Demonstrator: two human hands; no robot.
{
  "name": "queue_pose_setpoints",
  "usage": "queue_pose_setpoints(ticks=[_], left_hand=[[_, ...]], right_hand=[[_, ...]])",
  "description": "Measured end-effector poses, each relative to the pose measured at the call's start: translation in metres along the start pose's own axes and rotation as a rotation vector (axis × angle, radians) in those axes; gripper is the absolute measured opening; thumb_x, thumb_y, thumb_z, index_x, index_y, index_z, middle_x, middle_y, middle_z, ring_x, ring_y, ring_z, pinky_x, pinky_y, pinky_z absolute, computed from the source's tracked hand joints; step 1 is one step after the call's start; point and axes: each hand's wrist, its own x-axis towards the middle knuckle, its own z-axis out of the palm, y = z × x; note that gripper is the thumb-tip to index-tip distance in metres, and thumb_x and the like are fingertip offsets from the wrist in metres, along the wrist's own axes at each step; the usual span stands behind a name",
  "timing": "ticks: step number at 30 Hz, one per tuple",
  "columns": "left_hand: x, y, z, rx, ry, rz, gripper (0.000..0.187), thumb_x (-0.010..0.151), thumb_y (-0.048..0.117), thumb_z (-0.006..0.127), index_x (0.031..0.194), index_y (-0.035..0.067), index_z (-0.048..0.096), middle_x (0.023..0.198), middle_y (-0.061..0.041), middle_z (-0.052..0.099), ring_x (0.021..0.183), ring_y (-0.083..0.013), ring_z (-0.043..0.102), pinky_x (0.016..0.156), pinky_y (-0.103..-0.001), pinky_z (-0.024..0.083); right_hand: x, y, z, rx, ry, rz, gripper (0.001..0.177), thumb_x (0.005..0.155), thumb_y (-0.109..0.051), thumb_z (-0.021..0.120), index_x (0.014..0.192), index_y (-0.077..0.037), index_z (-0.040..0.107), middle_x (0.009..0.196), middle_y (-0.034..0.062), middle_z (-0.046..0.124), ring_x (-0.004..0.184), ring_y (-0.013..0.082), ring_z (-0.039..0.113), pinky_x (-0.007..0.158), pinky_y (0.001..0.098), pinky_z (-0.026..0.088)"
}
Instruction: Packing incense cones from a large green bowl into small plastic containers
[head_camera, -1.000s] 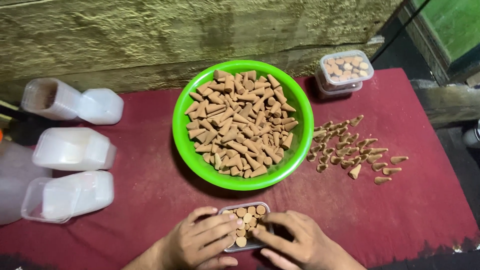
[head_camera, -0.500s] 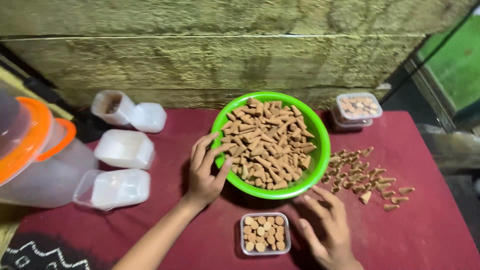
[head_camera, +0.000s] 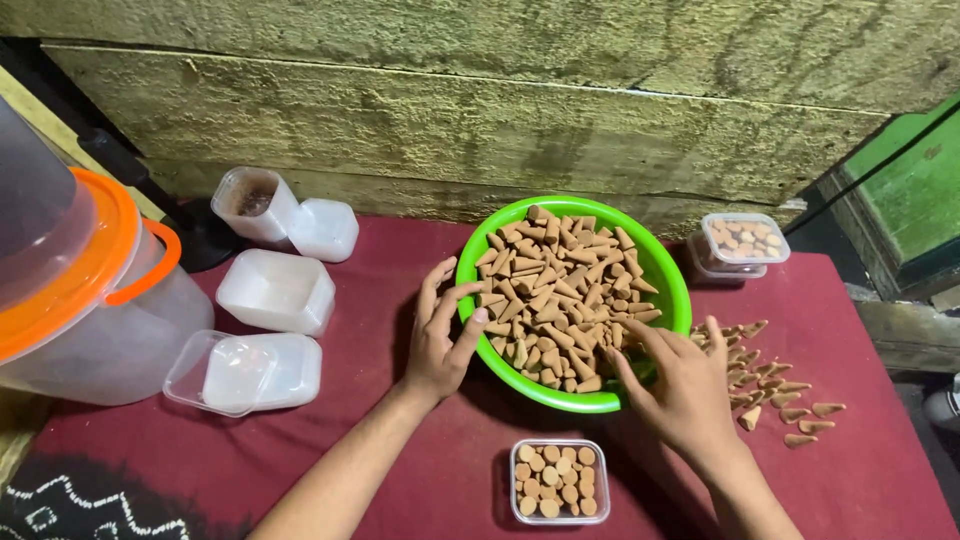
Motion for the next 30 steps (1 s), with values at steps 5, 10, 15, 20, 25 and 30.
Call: queue_pose_setpoints(ticks=[5, 10, 15, 20, 25, 30], left_hand=[[0.005, 0.003, -0.005, -0.028, -0.092, -0.057, 0.035, 0.100, 0.035, 0.057, 0.126, 0.014, 0.068, 0.155, -0.019, 0.037, 0.143, -0.0465, 0.039, 0.107, -0.063, 0.038], [0.001, 0.003, -0.004, 0.000, -0.079, -0.043, 0.035, 0.102, 0.035, 0.055, 0.125, 0.013, 0.068, 0.155, -0.021, 0.037, 0.142, -0.0461, 0.040, 0.112, -0.062, 0.033], [0.000, 0.006, -0.004, -0.004, -0.095, -0.064, 0.038, 0.102, 0.036, 0.052, 0.127, 0.011, 0.066, 0.155, -0.023, 0.035, 0.142, -0.0484, 0.038, 0.114, -0.063, 0.031], [0.001, 0.011, -0.003, 0.037, -0.084, -0.046, 0.044, 0.103, 0.039, 0.042, 0.129, 0.011, 0.064, 0.153, -0.022, 0.040, 0.148, -0.0351, 0.036, 0.122, -0.057, 0.029], [0.000, 0.015, -0.002, 0.040, -0.100, -0.061, 0.045, 0.103, 0.039, 0.042, 0.128, 0.009, 0.064, 0.151, -0.022, 0.041, 0.146, -0.0356, 0.039, 0.121, -0.056, 0.030], [0.002, 0.021, -0.001, 0.047, -0.096, -0.061, 0.041, 0.104, 0.037, 0.041, 0.127, 0.011, 0.063, 0.143, -0.017, 0.051, 0.145, -0.0336, 0.041, 0.121, -0.052, 0.032]], right_hand=[[0.036, -0.023, -0.008, 0.066, -0.331, 0.131, 0.033, 0.088, -0.038, 0.072, 0.116, -0.019, 0.073, 0.090, 0.0105, 0.081, 0.096, 0.0365, 0.077, 0.101, 0.0621, 0.045], [0.051, -0.041, -0.018, 0.069, -0.473, 0.190, 0.032, 0.086, -0.038, 0.073, 0.112, -0.019, 0.073, 0.088, 0.0122, 0.080, 0.089, 0.0402, 0.078, 0.083, 0.0567, 0.059], [0.036, -0.019, 0.010, 0.247, -0.385, 0.207, 0.030, 0.083, -0.023, 0.075, 0.113, -0.026, 0.076, 0.081, 0.0108, 0.079, 0.087, 0.0395, 0.077, 0.074, 0.0530, 0.061], [0.029, 0.001, 0.021, 0.384, -0.245, 0.001, 0.030, 0.085, -0.025, 0.077, 0.113, -0.015, 0.077, 0.113, 0.0027, 0.081, 0.087, 0.0155, 0.082, 0.080, 0.0311, 0.068], [0.018, 0.005, 0.021, 0.498, -0.124, -0.028, 0.032, 0.084, -0.019, 0.077, 0.116, -0.013, 0.076, 0.115, 0.0056, 0.080, 0.102, 0.0182, 0.078, 0.099, 0.0371, 0.061], [0.019, -0.005, 0.010, 0.635, 0.098, -0.128, 0.026, 0.087, -0.001, 0.073, 0.113, -0.002, 0.073, 0.105, 0.0106, 0.078, 0.095, 0.0192, 0.076, 0.092, 0.0276, 0.062]])
